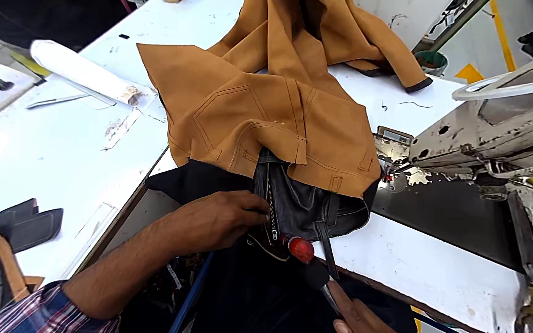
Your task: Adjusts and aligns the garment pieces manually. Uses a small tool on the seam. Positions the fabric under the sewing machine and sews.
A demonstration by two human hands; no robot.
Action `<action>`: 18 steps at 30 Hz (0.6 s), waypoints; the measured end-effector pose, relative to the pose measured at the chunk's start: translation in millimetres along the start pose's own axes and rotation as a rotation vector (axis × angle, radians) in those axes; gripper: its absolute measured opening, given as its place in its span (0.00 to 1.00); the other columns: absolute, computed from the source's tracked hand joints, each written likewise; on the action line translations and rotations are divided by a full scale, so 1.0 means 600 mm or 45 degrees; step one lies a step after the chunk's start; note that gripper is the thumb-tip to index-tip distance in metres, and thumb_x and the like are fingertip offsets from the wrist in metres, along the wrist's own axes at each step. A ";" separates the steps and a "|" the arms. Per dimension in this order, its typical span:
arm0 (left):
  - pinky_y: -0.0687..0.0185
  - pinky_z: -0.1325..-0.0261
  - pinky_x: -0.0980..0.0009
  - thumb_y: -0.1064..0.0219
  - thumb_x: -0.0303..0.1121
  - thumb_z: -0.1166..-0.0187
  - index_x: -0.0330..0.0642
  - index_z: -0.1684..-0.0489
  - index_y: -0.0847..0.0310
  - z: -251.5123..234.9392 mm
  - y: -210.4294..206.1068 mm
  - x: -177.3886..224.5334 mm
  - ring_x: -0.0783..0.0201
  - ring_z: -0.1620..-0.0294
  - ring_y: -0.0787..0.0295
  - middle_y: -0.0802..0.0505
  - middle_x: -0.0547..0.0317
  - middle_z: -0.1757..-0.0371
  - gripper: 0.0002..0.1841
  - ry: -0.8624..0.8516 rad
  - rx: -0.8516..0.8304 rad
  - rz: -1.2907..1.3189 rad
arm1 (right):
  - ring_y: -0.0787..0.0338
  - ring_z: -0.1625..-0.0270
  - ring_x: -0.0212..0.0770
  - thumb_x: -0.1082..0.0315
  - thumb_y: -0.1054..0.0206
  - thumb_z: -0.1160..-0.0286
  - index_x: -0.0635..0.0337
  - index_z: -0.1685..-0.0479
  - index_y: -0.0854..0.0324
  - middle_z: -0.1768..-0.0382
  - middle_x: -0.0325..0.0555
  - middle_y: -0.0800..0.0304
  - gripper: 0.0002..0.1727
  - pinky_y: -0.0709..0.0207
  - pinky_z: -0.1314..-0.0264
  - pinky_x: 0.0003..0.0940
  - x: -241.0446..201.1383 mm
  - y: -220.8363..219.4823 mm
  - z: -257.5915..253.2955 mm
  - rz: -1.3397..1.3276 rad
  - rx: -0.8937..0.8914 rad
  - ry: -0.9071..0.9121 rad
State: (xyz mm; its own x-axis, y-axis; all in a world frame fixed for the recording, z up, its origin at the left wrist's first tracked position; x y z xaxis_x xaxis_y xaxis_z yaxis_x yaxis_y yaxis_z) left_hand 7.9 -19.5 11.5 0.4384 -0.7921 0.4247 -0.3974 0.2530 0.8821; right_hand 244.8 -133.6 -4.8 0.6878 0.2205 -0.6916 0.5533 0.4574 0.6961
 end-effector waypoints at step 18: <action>0.20 0.27 0.68 0.36 0.43 0.15 0.43 0.47 0.08 -0.023 0.002 -0.006 0.59 0.29 0.16 0.10 0.53 0.35 0.16 0.138 0.045 -0.160 | 0.08 0.61 0.45 0.60 0.50 0.07 0.70 0.14 0.34 0.50 0.59 0.07 0.29 0.12 0.54 0.40 -0.021 0.016 -0.056 0.062 0.107 0.008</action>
Point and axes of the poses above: each hand's wrist, its own z-axis away from the middle knuckle, its own y-axis out of the back of the hand, x = y × z, the point moved 8 cm from there along -z, towards the middle knuckle
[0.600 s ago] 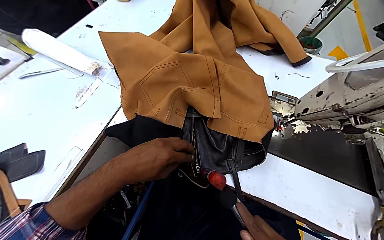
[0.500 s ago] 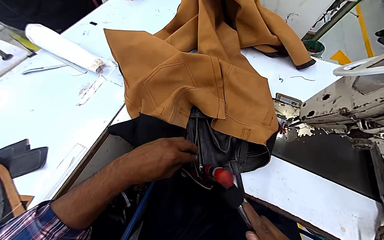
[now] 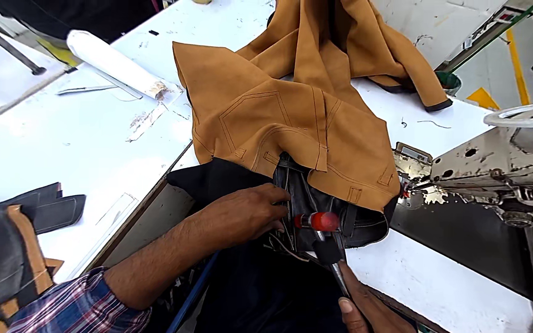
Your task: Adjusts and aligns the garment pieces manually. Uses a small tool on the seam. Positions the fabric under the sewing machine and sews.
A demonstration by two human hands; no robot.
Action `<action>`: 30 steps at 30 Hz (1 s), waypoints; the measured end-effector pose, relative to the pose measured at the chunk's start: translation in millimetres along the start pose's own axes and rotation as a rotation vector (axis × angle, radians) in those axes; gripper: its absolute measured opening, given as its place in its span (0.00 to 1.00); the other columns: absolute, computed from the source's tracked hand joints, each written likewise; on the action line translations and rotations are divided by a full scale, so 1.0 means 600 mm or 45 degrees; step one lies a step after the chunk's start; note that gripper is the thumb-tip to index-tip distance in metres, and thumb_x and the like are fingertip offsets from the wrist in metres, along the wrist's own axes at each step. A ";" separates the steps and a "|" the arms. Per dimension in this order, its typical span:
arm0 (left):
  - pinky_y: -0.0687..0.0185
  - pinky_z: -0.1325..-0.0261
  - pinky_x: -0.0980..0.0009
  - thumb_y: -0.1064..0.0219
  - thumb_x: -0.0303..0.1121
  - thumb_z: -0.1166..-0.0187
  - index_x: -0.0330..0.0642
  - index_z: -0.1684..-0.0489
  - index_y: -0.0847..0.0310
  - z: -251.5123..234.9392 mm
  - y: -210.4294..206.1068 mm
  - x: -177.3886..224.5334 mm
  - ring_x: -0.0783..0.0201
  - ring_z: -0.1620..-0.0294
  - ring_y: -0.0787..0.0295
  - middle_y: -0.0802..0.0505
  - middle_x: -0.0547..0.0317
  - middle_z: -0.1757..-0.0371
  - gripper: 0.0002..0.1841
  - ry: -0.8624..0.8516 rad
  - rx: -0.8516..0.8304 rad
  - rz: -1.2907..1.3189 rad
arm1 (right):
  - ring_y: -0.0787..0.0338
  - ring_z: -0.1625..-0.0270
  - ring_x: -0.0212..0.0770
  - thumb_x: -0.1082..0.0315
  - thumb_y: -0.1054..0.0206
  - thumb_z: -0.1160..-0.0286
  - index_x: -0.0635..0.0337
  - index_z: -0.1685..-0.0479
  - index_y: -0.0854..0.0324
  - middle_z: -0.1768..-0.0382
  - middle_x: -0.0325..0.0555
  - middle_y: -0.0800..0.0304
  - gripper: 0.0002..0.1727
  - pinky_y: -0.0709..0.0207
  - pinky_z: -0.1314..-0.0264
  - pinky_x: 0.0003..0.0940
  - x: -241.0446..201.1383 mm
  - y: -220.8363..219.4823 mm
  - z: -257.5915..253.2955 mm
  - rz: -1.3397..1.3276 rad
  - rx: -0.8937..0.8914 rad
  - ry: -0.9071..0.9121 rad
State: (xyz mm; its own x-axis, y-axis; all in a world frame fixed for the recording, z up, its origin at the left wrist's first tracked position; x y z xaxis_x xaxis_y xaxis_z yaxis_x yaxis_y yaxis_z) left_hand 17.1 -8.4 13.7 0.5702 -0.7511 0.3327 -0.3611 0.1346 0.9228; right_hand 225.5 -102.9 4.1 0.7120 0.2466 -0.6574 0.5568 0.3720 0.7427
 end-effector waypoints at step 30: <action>0.17 0.28 0.67 0.21 0.35 0.27 0.42 0.56 0.06 -0.053 0.033 -0.126 0.62 0.28 0.16 0.19 0.47 0.22 0.09 0.600 0.101 0.496 | 0.16 0.76 0.34 0.46 0.59 0.09 0.40 0.11 0.32 0.75 0.34 0.15 0.31 0.18 0.72 0.39 -0.011 0.042 -0.204 0.307 0.239 0.012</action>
Point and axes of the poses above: each hand's wrist, its own z-axis away from the middle knuckle, its own y-axis out of the back of the hand, x = y × z, the point moved 8 cm from there along -z, towards the middle knuckle
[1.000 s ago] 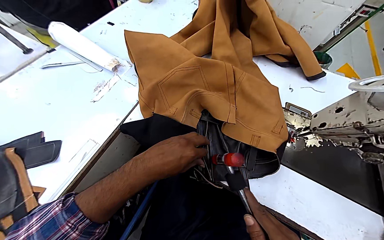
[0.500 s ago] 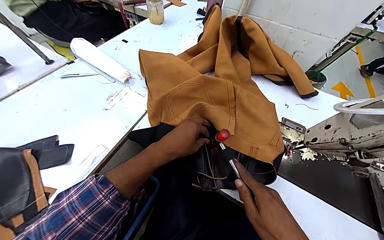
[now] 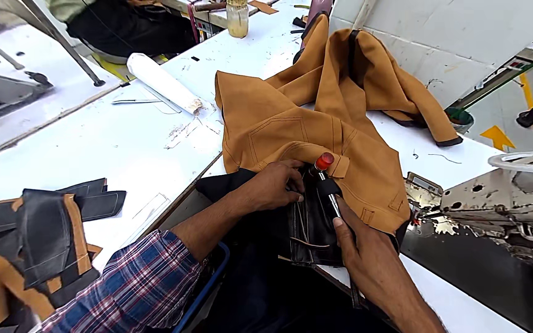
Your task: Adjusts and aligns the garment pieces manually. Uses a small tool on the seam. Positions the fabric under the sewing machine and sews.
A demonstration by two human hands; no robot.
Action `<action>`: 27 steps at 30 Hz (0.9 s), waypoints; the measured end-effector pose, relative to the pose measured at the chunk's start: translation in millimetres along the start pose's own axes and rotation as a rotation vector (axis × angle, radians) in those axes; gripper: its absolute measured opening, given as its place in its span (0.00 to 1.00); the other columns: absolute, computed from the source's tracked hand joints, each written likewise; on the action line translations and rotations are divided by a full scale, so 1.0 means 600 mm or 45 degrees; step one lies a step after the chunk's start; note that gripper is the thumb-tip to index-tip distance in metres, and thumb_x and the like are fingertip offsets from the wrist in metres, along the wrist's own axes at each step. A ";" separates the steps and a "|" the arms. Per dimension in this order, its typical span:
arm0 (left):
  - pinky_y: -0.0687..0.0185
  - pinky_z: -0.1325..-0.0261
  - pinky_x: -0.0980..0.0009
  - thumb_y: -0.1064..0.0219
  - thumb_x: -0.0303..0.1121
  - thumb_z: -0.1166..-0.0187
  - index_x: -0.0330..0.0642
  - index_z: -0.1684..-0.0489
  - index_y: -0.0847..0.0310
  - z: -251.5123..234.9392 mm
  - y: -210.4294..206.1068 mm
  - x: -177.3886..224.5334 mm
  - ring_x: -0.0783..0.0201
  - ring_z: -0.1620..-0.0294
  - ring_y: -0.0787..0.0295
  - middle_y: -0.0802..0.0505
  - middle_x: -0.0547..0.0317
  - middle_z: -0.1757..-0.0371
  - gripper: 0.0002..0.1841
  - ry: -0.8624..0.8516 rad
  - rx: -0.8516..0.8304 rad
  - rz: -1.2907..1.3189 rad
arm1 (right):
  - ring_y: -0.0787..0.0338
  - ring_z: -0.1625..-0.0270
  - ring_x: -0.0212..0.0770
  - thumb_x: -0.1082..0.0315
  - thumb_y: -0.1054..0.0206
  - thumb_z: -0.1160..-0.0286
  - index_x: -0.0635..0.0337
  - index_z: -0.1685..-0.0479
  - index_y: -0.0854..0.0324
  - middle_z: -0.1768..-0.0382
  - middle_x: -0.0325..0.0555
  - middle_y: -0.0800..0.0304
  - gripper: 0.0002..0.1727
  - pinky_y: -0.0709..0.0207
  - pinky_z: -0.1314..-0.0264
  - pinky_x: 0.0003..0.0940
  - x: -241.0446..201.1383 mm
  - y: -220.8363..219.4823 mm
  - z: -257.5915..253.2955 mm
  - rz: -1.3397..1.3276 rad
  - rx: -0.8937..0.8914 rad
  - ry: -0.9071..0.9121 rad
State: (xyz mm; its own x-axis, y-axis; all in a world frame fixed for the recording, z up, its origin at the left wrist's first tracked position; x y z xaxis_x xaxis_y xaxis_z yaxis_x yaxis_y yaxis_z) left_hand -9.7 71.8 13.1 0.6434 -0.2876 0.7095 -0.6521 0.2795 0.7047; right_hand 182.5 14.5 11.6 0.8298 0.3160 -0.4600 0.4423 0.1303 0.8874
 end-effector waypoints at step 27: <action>0.09 0.48 0.63 0.14 0.41 0.36 0.37 0.07 0.56 -0.007 -0.020 -0.003 0.61 0.56 0.08 0.21 0.48 0.23 0.58 0.258 0.310 0.017 | 0.15 0.75 0.37 0.48 0.59 0.07 0.40 0.09 0.36 0.75 0.38 0.15 0.30 0.17 0.69 0.42 0.001 0.001 -0.036 -0.045 -0.059 -0.008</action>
Point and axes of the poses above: each hand's wrist, its own z-axis away from the middle knuckle, its own y-axis out of the back of the hand, x = y × z, the point moved 8 cm from there along -z, towards the middle knuckle
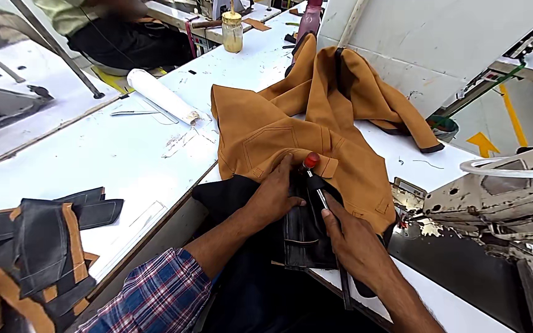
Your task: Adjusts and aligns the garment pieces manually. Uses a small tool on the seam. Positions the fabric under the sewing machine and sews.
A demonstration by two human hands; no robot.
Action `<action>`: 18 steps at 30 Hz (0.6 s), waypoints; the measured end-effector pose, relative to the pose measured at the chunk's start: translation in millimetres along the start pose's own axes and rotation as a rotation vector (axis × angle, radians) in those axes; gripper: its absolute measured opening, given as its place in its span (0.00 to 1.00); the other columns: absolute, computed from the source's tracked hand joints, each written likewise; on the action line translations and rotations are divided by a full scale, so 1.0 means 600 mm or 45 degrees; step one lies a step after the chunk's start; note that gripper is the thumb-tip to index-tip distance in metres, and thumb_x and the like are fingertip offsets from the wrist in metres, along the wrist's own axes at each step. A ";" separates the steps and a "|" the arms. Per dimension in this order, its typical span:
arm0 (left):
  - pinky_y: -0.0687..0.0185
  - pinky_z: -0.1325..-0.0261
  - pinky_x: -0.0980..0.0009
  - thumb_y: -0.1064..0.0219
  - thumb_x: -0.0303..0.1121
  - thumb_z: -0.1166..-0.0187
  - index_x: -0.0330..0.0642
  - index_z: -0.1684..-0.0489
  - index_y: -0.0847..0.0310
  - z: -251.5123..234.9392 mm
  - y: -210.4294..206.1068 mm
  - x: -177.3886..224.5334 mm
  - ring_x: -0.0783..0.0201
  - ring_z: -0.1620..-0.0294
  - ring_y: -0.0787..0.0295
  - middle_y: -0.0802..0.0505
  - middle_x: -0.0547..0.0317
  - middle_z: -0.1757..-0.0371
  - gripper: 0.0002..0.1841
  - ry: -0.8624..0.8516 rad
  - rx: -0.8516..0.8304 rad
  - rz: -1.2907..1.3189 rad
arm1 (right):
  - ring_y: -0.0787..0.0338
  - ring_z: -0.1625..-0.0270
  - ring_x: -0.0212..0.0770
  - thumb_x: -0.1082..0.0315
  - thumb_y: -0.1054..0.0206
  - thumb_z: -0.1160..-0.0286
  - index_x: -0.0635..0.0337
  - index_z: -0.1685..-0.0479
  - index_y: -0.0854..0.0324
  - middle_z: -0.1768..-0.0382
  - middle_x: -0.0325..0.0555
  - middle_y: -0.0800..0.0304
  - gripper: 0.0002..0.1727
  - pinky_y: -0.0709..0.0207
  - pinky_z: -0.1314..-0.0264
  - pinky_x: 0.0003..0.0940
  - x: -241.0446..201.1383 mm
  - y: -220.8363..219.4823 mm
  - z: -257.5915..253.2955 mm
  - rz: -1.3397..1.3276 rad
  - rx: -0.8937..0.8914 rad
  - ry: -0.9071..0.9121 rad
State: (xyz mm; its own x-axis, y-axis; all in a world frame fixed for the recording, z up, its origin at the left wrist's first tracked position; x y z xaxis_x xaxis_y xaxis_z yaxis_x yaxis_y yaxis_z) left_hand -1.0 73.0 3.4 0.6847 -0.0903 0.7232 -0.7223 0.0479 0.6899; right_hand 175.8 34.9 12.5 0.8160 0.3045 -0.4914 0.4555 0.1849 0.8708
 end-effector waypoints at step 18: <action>0.14 0.39 0.61 0.10 0.47 0.44 0.35 0.07 0.57 0.021 -0.004 -0.003 0.55 0.42 0.13 0.29 0.40 0.17 0.65 -0.007 0.061 -0.009 | 0.17 0.78 0.34 0.44 0.61 0.08 0.40 0.11 0.33 0.77 0.33 0.16 0.32 0.19 0.73 0.39 0.001 0.005 0.024 0.030 0.013 0.133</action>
State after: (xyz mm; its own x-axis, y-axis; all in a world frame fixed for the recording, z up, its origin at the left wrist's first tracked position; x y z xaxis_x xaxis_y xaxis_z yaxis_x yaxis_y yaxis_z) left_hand -1.5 60.6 0.1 0.6891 -0.0963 0.7182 -0.7216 -0.0007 0.6923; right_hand 182.6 22.0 15.1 0.7850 0.4045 -0.4692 0.4410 0.1670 0.8818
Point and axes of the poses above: each hand's wrist, its own z-axis away from the middle knuckle, its own y-axis out of the back of the hand, x = y × z, the point moved 8 cm from there along -z, towards the middle knuckle
